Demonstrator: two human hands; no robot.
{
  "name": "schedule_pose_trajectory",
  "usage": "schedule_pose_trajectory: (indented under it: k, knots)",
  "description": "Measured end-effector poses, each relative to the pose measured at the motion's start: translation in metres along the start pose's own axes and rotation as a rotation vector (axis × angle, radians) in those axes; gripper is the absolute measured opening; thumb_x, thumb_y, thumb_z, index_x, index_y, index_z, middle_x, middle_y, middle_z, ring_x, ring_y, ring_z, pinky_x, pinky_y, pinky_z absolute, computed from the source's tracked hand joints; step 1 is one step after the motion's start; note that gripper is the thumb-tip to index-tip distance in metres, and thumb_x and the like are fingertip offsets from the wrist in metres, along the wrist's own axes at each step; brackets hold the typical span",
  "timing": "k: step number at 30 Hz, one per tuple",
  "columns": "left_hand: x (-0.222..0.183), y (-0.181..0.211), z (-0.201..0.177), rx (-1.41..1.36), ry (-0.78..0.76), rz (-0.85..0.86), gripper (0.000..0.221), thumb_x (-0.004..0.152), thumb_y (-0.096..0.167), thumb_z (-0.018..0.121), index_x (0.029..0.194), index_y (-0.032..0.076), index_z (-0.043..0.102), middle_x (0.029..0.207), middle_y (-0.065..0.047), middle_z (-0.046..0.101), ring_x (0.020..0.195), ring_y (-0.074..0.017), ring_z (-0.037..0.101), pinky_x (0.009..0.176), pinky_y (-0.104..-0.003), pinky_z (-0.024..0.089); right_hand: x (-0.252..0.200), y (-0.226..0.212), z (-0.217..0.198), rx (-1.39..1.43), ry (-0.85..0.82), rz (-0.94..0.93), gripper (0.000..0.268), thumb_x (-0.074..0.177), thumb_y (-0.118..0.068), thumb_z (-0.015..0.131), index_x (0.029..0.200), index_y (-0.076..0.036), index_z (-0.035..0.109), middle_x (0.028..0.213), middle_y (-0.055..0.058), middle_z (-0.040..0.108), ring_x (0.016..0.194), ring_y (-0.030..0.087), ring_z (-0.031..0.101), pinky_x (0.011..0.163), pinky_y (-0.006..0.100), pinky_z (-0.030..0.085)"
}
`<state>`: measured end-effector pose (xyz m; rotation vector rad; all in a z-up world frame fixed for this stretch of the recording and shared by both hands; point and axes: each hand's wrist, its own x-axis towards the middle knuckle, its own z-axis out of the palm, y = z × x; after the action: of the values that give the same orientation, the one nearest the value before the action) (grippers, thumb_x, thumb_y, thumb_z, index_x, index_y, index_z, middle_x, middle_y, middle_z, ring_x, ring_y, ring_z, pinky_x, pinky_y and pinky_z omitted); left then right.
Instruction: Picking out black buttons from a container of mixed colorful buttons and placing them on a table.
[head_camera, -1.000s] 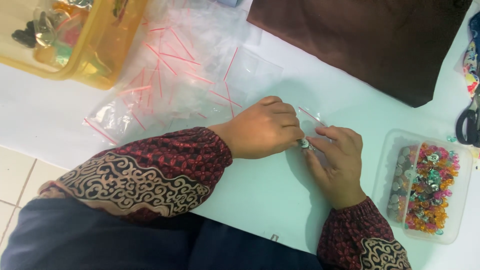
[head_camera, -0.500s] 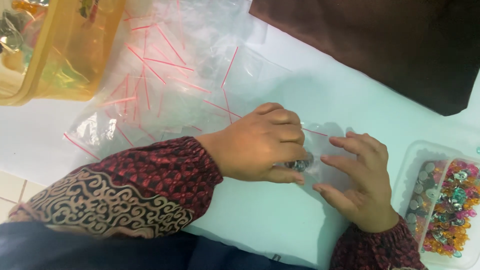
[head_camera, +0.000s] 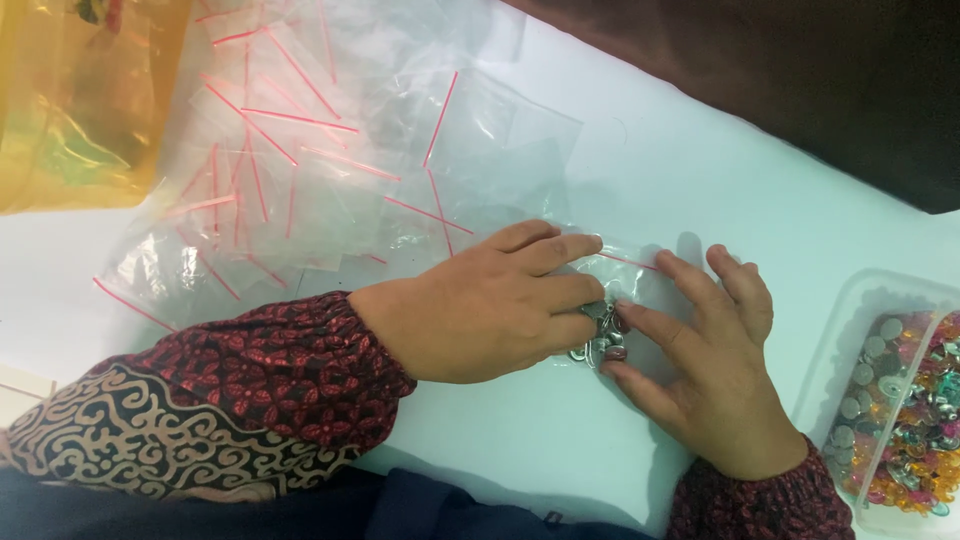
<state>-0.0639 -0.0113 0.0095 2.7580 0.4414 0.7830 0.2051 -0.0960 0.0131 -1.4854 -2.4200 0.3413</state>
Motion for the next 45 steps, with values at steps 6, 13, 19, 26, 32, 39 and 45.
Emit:
schedule_pose_trajectory:
  k: [6,13,19,26,32,39,45]
  knots:
    - [-0.004,-0.003,0.010,-0.035,-0.082,-0.030,0.043,0.095,0.042,0.071,0.128,0.015,0.066,0.131,-0.001,0.064,0.140,-0.0296,0.048,0.116,-0.045,0.038,0.000,-0.001,-0.002,0.009,-0.056,-0.018,0.070,0.091,-0.068,0.052,0.147,-0.026,0.052,0.169,0.020,0.025,0.160,0.043,-0.001,0.126,0.073,0.002]
    - [-0.012,-0.013,0.009,-0.065,-0.144,-0.055,0.027,0.098,0.029,0.063,0.118,0.016,0.075,0.134,0.003,0.067,0.138,-0.0318,0.049,0.117,-0.048,0.036,-0.006,-0.006,-0.004,-0.139,-0.183,0.031,0.078,0.093,-0.076,0.035,0.159,-0.035,0.037,0.175,0.017,0.009,0.159,0.040,-0.014,0.123,0.069,-0.008]
    - [-0.016,-0.018,-0.005,-0.046,-0.190,-0.022,0.025,0.099,0.028,0.062,0.120,0.024,0.074,0.141,0.001,0.064,0.140,-0.0366,0.047,0.115,-0.052,0.036,-0.007,-0.005,-0.008,-0.252,-0.226,0.011,0.089,0.086,-0.079,0.037,0.163,-0.035,0.025,0.176,0.015,0.003,0.161,0.042,-0.009,0.120,0.077,0.007]
    - [-0.013,-0.018,-0.007,-0.075,-0.195,-0.004,0.028,0.094,0.030,0.067,0.120,0.025,0.074,0.140,-0.001,0.063,0.140,-0.0387,0.045,0.114,-0.054,0.035,-0.007,-0.007,-0.003,-0.167,-0.144,-0.010,0.093,0.088,-0.084,0.037,0.163,-0.030,0.029,0.174,0.018,0.008,0.160,0.043,-0.010,0.124,0.073,-0.003]
    - [-0.011,-0.011,-0.002,-0.003,-0.102,0.060,0.015,0.095,0.022,0.065,0.097,0.011,0.073,0.134,-0.013,0.069,0.136,-0.0342,0.057,0.121,-0.048,0.037,0.005,-0.012,0.002,-0.208,-0.135,-0.170,0.108,0.090,-0.087,0.033,0.163,-0.008,0.028,0.172,0.015,0.022,0.158,0.045,-0.002,0.120,0.078,0.002]
    - [-0.013,-0.018,0.004,0.033,-0.205,0.061,0.028,0.091,0.032,0.066,0.114,0.018,0.074,0.140,-0.011,0.064,0.133,-0.0333,0.056,0.117,-0.050,0.037,0.005,-0.004,-0.001,-0.202,-0.178,-0.160,0.101,0.089,-0.080,0.038,0.165,-0.015,0.026,0.173,0.003,0.022,0.162,0.037,0.005,0.121,0.076,0.004]
    - [-0.008,-0.020,-0.006,0.066,-0.278,0.036,0.023,0.089,0.037,0.064,0.105,0.025,0.076,0.134,0.001,0.062,0.136,-0.0328,0.050,0.113,-0.054,0.035,0.001,0.003,-0.001,-0.132,-0.163,-0.141,0.091,0.092,-0.071,0.045,0.165,-0.021,0.025,0.174,0.001,0.021,0.163,0.036,0.005,0.124,0.072,0.002]
